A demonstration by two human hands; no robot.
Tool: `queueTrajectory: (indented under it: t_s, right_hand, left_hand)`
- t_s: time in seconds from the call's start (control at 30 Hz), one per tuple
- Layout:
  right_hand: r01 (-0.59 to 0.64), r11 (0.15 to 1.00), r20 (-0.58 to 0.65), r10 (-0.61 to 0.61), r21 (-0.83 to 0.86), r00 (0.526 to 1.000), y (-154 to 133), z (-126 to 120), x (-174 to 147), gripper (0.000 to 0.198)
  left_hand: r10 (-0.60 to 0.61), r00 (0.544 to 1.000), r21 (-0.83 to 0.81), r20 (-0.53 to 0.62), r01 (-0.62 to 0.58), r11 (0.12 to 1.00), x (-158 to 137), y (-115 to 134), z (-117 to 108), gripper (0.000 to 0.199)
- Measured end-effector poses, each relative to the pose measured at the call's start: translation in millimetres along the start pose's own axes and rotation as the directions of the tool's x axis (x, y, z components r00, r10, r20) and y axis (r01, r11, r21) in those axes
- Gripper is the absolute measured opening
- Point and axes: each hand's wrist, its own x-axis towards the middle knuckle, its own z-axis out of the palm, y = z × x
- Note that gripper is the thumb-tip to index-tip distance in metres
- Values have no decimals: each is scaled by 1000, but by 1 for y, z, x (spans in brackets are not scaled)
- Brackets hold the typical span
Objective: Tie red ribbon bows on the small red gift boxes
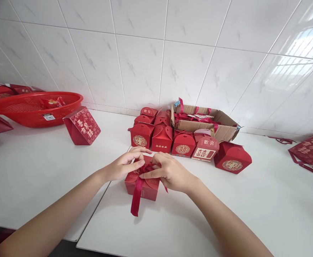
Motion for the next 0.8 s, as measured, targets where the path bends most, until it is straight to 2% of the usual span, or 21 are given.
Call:
queueTrajectory:
  t_s: [0.2, 0.37, 0.53, 0.8]
  right_hand:
    - [16, 999, -2, -16, -29, 1000, -3, -2, 1, 50]
    - [32, 999, -28, -31, 9, 999, -5, -2, 2, 47]
    - [-27, 999, -19, 28, 39, 999, -7, -4, 2, 50]
    - [-5, 1000, 25, 5, 2, 1000, -6, -6, 1, 48]
  left_hand:
    - [3, 998, 5, -64, -3, 1000, 1, 0, 1, 32]
    - [15, 997, 28, -74, -13, 1000, 0, -2, 2, 34]
    - [8, 997, 21, -71, -6, 1000, -1, -4, 2, 31]
    - [-3, 996, 70, -88, 9, 998, -1, 0, 0, 32]
